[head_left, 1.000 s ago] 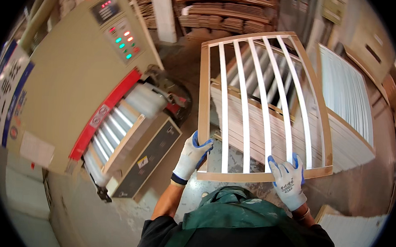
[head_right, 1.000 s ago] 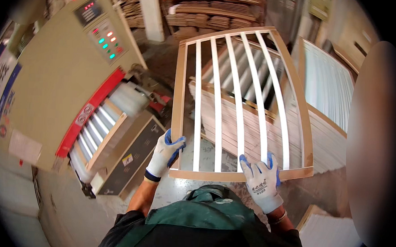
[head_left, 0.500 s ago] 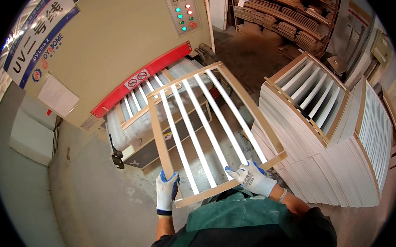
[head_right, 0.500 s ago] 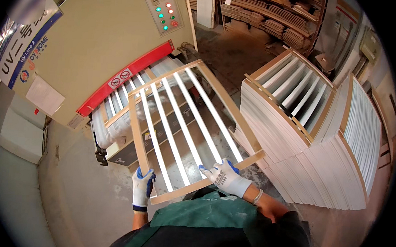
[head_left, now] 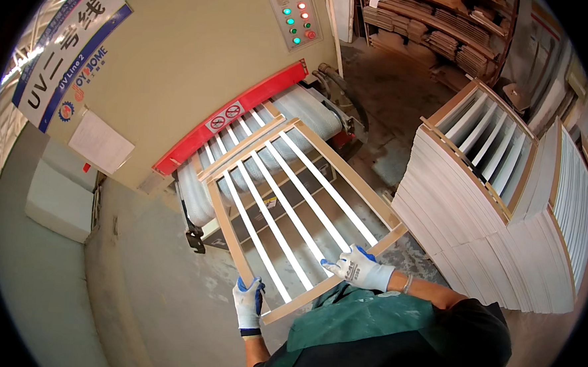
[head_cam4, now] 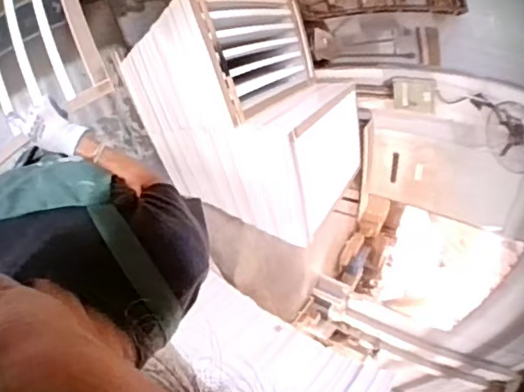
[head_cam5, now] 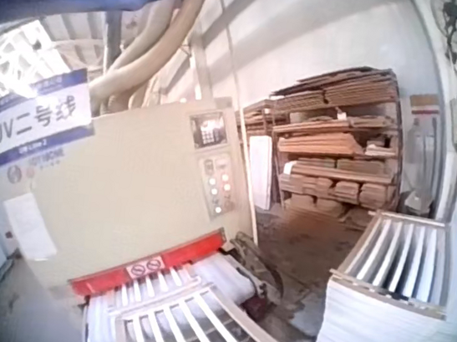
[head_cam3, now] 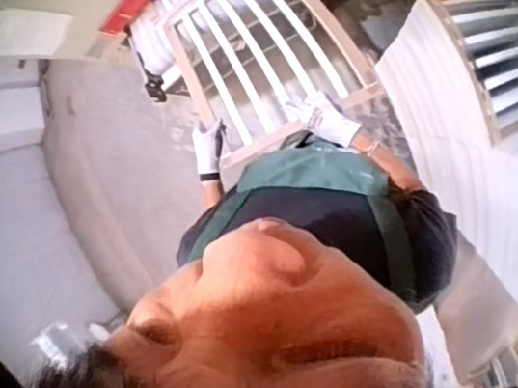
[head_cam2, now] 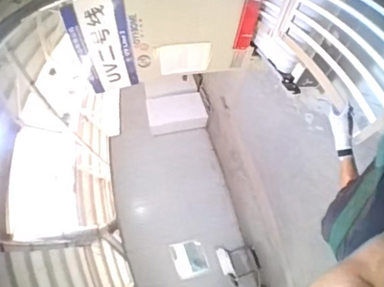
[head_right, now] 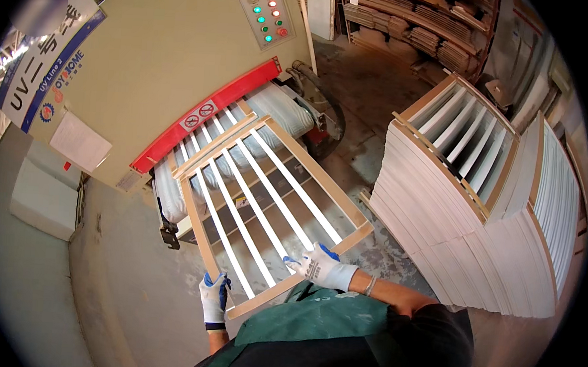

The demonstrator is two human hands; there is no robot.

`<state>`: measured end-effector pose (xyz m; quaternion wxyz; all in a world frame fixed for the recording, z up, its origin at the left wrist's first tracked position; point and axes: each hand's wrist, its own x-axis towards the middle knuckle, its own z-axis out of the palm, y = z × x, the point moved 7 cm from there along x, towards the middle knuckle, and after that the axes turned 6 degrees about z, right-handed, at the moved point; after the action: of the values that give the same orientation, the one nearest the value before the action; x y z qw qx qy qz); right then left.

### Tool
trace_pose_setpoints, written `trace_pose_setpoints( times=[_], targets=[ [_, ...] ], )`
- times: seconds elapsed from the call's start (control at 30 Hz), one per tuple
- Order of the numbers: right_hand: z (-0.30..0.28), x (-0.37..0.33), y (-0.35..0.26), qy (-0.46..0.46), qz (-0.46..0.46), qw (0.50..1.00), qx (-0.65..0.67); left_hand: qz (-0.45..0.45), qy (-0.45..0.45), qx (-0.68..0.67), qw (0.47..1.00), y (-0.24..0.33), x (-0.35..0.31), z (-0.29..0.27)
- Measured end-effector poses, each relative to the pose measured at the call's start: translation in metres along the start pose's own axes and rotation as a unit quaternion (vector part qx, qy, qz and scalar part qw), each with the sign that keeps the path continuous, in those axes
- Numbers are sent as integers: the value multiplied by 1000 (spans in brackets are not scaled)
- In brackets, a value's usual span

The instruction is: The person repeatedly picks up rectangular wooden frames with white slats from a stack and feeds them into a UV coating machine. They place each frame onto the machine's rollers, wait for it to pass through, and then retrieve it to place it back onto the stack. This cycle is performed continuously throughout the clip.

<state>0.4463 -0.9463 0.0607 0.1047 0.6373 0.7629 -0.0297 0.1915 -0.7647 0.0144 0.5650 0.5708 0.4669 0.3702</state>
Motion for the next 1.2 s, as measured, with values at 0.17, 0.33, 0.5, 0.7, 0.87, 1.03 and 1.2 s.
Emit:
trace_pose_setpoints(
  times=[0.17, 0.33, 0.5, 0.7, 0.87, 1.03, 1.2],
  targets=[
    [5, 34, 7, -31, 15, 999, 28, -5, -15, -16, 1000, -16, 38, -11],
    [23, 64, 12, -17, 30, 999, 3, 35, -33, 48, 998, -6, 55, -19],
    [20, 86, 23, -35, 69, 997, 10, 5, -49, -23, 999, -3, 54, -16],
    [17, 108, 33, 10, 68, 997, -27, -21, -77, 110, 991, -44, 42, -34],
    [15, 116, 43, 13, 61, 998, 25, -27, -77, 25, 996, -55, 60, -28],
    [-6, 70, 41, 122, 92, 987, 56, -106, 0, -61, 992, -64, 80, -28],
    [33, -42, 78, 137, 240, 950, 148, -51, -32, -20, 998, -84, 113, -27]
  ],
)
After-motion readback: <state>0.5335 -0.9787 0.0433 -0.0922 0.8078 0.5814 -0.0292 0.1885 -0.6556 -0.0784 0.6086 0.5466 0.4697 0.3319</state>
